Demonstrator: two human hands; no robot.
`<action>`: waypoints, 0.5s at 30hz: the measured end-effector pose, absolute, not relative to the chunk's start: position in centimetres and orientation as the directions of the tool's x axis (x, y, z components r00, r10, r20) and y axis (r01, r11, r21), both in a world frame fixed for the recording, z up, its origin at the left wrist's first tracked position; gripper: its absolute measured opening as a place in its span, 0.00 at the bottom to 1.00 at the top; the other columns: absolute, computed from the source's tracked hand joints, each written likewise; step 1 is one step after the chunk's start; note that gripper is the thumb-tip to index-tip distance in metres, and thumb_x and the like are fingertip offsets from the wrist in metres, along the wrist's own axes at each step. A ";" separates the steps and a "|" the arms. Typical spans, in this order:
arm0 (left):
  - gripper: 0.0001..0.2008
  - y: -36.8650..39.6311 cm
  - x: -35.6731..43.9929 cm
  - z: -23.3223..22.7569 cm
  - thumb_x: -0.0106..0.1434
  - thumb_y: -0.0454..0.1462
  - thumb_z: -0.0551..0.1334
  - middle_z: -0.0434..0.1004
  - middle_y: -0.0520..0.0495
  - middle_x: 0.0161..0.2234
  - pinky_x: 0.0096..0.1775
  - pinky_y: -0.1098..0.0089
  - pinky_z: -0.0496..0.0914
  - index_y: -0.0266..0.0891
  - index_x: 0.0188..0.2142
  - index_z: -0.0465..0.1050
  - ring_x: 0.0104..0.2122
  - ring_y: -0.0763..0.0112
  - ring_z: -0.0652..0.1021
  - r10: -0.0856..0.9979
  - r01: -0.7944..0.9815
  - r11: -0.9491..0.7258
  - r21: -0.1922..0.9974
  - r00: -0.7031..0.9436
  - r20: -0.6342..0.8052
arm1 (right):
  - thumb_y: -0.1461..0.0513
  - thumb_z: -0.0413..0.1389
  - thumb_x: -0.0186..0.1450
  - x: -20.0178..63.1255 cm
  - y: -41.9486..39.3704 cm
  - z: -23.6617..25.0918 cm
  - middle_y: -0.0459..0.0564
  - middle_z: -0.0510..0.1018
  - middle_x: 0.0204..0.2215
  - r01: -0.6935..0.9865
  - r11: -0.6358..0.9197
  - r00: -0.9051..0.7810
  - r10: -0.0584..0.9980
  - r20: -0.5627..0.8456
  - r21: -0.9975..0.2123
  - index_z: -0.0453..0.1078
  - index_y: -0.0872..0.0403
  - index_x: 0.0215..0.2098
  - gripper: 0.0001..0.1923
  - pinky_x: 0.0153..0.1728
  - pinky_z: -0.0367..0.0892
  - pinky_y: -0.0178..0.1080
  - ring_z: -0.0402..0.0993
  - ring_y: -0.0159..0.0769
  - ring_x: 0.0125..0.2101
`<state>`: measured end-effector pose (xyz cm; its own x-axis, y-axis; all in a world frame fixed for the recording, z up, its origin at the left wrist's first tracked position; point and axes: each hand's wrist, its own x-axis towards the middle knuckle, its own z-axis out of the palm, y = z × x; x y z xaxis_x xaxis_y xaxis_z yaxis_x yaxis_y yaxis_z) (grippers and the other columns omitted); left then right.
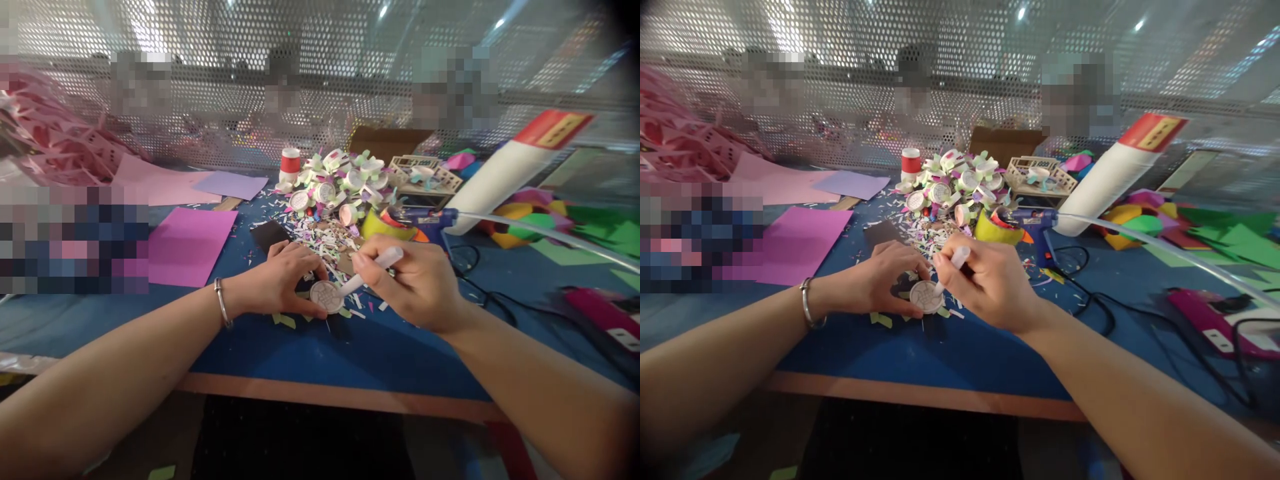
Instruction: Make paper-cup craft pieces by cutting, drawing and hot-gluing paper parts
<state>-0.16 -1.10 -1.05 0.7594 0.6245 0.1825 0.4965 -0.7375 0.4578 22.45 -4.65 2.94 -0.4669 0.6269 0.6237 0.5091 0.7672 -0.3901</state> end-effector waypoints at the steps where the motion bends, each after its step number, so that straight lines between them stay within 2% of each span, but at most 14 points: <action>1: 0.25 -1.1 -0.1 -1.1 0.55 0.55 0.70 0.74 0.46 0.45 0.53 0.57 0.58 0.43 0.45 0.71 0.48 0.57 0.71 0.626 0.498 -0.737 0.458 0.759 0.181 | 0.63 0.53 0.70 22.4 -4.6 3.0 0.41 0.64 0.19 0.496 0.770 -0.471 0.627 0.621 -0.402 0.64 0.53 0.25 0.14 0.22 0.57 0.33 0.59 0.25 0.19; 4: 0.26 -1.0 -0.1 -1.1 0.55 0.56 0.70 0.74 0.46 0.44 0.52 0.57 0.59 0.43 0.45 0.72 0.48 0.57 0.71 0.624 0.503 -0.737 0.452 0.763 0.169 | 0.63 0.53 0.70 22.4 -4.3 3.3 0.40 0.64 0.19 0.471 0.777 -0.474 0.622 0.623 -0.418 0.65 0.53 0.26 0.14 0.22 0.57 0.32 0.59 0.25 0.19; 8: 0.26 -1.0 0.0 -1.0 0.55 0.56 0.70 0.74 0.46 0.45 0.53 0.56 0.59 0.43 0.45 0.71 0.48 0.58 0.71 0.626 0.507 -0.737 0.448 0.762 0.167 | 0.64 0.53 0.70 22.5 -4.1 3.3 0.41 0.66 0.20 0.467 0.802 -0.453 0.579 0.678 -0.373 0.65 0.53 0.26 0.13 0.23 0.57 0.33 0.59 0.25 0.19; 15: 0.25 -1.0 0.3 -0.6 0.55 0.54 0.71 0.74 0.48 0.46 0.55 0.56 0.58 0.43 0.45 0.72 0.49 0.58 0.71 0.641 0.521 -0.712 0.470 0.756 0.133 | 0.64 0.53 0.70 23.3 -3.9 2.0 0.41 0.64 0.19 0.424 0.787 -0.397 0.607 0.689 -0.449 0.62 0.53 0.24 0.15 0.23 0.57 0.33 0.58 0.25 0.19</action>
<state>0.35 -1.04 -0.63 0.7560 0.6409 0.1331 0.5211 -0.7124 0.4700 23.32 -3.88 1.96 -0.3967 0.6068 0.6888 0.4236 0.7867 -0.4491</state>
